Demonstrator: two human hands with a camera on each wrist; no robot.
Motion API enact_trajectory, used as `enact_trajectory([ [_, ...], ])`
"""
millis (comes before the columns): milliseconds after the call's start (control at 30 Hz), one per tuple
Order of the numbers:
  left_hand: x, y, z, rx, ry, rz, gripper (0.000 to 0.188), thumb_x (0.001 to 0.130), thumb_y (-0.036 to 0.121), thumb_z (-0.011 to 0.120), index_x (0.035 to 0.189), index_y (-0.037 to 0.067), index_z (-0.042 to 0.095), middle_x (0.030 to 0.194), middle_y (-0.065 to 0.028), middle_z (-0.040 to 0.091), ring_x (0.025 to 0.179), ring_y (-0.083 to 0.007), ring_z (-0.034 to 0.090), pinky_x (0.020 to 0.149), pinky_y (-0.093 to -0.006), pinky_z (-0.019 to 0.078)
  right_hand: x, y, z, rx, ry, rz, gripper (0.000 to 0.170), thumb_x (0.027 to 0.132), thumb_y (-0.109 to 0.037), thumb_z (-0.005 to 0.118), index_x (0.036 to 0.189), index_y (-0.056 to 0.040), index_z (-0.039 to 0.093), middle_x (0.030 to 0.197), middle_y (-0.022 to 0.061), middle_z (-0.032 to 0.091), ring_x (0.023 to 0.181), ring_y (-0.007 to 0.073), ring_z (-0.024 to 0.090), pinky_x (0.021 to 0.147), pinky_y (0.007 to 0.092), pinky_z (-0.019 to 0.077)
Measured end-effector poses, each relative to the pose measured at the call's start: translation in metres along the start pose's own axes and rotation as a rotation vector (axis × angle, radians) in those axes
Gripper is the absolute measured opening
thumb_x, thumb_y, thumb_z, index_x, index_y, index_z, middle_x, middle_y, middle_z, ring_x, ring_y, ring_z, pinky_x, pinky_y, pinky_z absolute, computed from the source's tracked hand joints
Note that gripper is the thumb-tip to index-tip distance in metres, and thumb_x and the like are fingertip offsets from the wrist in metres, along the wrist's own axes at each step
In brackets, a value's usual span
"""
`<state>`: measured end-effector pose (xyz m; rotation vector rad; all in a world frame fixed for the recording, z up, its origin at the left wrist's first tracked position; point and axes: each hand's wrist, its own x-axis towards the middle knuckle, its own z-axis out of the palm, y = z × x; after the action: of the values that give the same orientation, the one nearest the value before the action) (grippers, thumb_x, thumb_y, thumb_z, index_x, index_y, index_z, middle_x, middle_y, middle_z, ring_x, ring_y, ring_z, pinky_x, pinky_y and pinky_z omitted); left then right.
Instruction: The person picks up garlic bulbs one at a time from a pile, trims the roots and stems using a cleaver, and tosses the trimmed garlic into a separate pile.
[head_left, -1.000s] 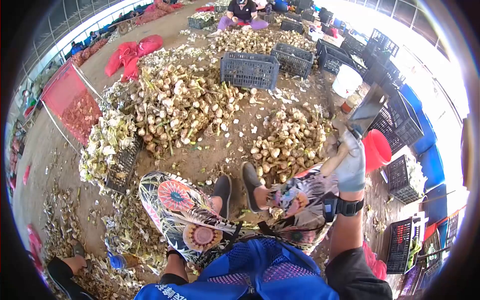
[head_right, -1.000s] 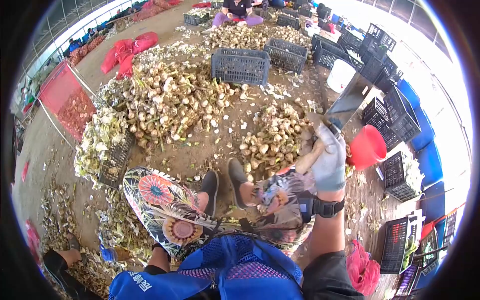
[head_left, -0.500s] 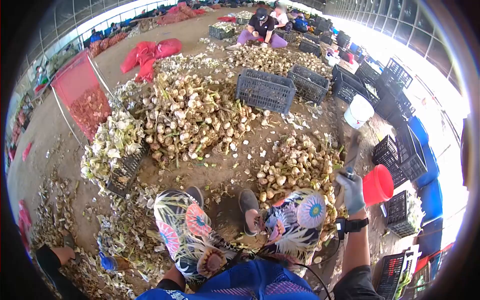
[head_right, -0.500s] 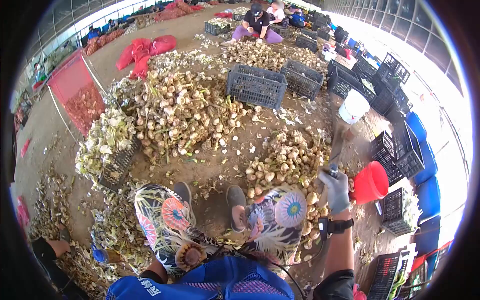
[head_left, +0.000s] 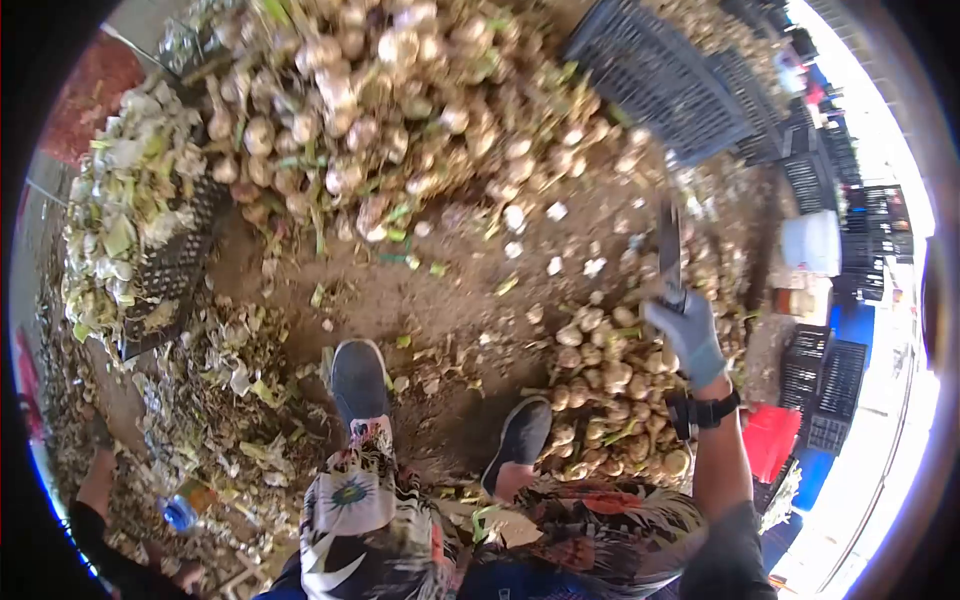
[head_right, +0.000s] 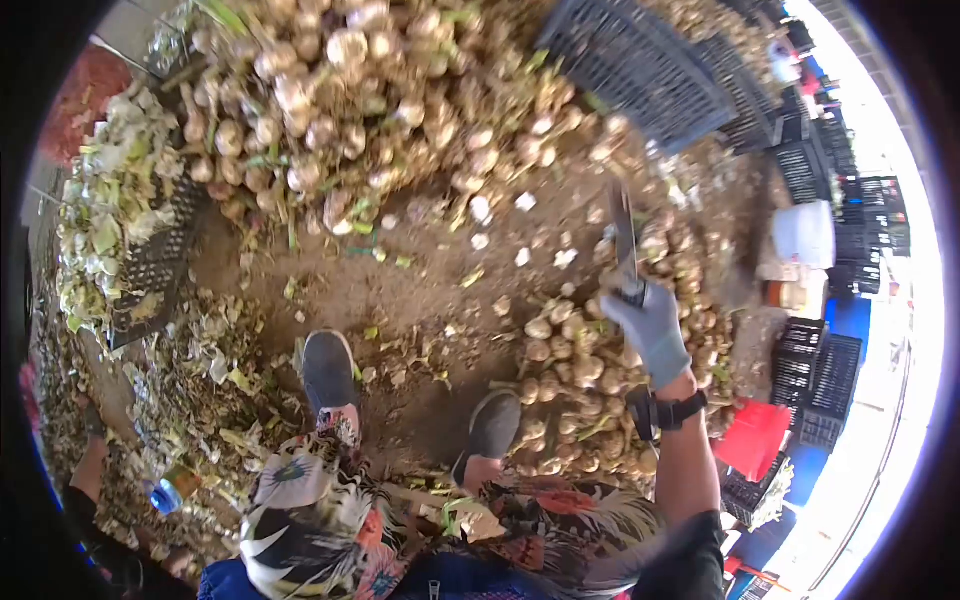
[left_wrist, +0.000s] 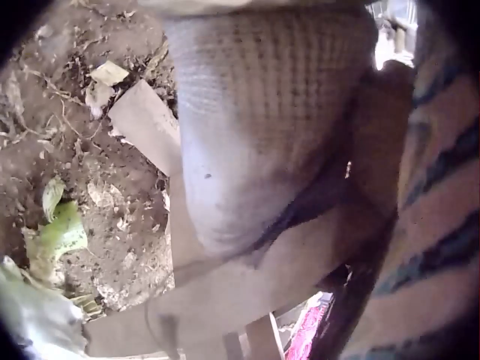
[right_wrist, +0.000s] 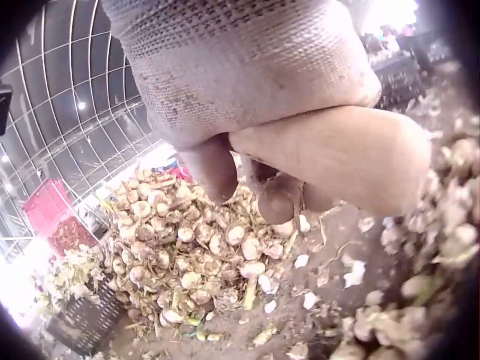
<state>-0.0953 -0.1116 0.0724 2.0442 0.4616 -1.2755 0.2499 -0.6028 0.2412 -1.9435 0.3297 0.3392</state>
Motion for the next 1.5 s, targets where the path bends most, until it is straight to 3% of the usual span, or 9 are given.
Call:
enact_trajectory([
  [400,-0.015,0.045,-0.093,0.027,0.002,-0.175,0.032,0.09,0.024,0.06,0.119,0.01,0.068,0.116,-0.0181,0.069,0.1,-0.0354,0.068,0.089,-0.0437,0.0538,0.074,-0.015,0.046,0.199,-0.092,0.163,0.027,0.088,-0.003,0.068,0.114,0.0026,0.07,0.089,0.0019,0.069,0.078,0.0093,0.061,0.072,0.0249,0.049],
  [667,0.057,0.075,-0.181,0.255,0.027,0.044,0.033,0.09,0.024,0.06,0.119,0.01,0.068,0.117,-0.0178,0.069,0.099,-0.0352,0.068,0.089,-0.0436,0.0541,0.03,-0.005,0.016,0.121,0.305,0.037,0.018,0.084,-0.009,0.075,0.099,-0.0009,0.072,0.076,-0.0034,0.064,0.063,0.0047,0.052,0.056,0.0227,0.0427],
  [833,0.104,0.108,-0.235,0.39,0.042,0.269,0.033,0.09,0.023,0.06,0.12,0.011,0.068,0.117,-0.0177,0.069,0.099,-0.0352,0.068,0.089,-0.0435,0.0542,-0.022,0.002,0.041,-0.038,0.311,0.123,0.019,0.08,-0.013,0.078,0.095,-0.0031,0.073,0.071,-0.0027,0.065,0.059,0.0062,0.053,0.055,0.0249,0.0436],
  [1100,0.059,0.248,-0.343,0.559,0.355,0.509,0.039,0.089,0.027,0.066,0.123,0.009,0.068,0.114,-0.0133,0.072,0.094,-0.027,0.07,0.09,-0.0385,0.0549,-0.095,-0.071,0.062,0.054,0.098,0.19,0.015,0.082,-0.011,0.077,0.094,-0.0022,0.074,0.078,-0.0026,0.069,0.07,0.0054,0.059,0.065,0.0236,0.0486],
  [1133,0.002,0.295,-0.354,0.606,0.199,0.419,0.039,0.093,0.021,0.055,0.129,0.008,0.062,0.116,-0.017,0.07,0.098,-0.0338,0.07,0.092,-0.0428,0.0549,-0.094,-0.07,0.059,0.044,0.1,0.196,0.016,0.082,-0.012,0.077,0.094,-0.002,0.073,0.074,-0.0031,0.067,0.068,0.0048,0.057,0.064,0.0237,0.0475],
  [1167,-0.008,0.311,-0.364,0.509,0.185,0.438,0.032,0.096,0.027,0.061,0.124,0.015,0.068,0.114,-0.0088,0.073,0.089,-0.0149,0.069,0.087,-0.0372,0.0561,-0.092,-0.068,0.057,0.058,0.102,0.187,0.016,0.082,-0.012,0.077,0.094,-0.002,0.073,0.074,-0.0031,0.067,0.068,0.0048,0.057,0.064,0.0237,0.0475],
  [1233,-0.023,0.344,-0.391,0.626,0.276,0.596,0.029,0.091,0.023,0.063,0.116,0.009,0.07,0.109,-0.0123,0.073,0.09,-0.0209,0.07,0.086,-0.0366,0.055,-0.084,-0.062,0.059,0.034,0.202,0.124,0.018,0.082,-0.015,0.077,0.095,-0.0028,0.073,0.071,-0.0031,0.065,0.066,0.0054,0.057,0.061,0.0254,0.0465],
  [1400,-0.025,0.438,-0.316,0.76,0.113,0.933,0.028,0.088,0.019,0.061,0.112,0.009,0.07,0.107,-0.0135,0.073,0.098,-0.0284,0.071,0.086,-0.0365,0.0546,-0.029,-0.022,0.067,-0.352,0.31,-0.024,0.03,0.079,-0.035,0.07,0.095,-0.0094,0.071,0.077,0.0161,0.069,0.073,0.0338,0.068,0.071,0.0409,0.0544],
  [1500,0.002,0.454,-0.223,0.736,-0.029,0.947,0.043,0.085,0.022,0.061,0.124,0.005,0.064,0.118,-0.0183,0.069,0.11,-0.0316,0.066,0.095,-0.0382,0.0522,0.002,0.007,0.066,-0.475,0.244,-0.017,0.032,0.079,-0.033,0.07,0.102,-0.0122,0.072,0.085,0.0151,0.072,0.082,0.0358,0.069,0.076,0.0431,0.0553],
])
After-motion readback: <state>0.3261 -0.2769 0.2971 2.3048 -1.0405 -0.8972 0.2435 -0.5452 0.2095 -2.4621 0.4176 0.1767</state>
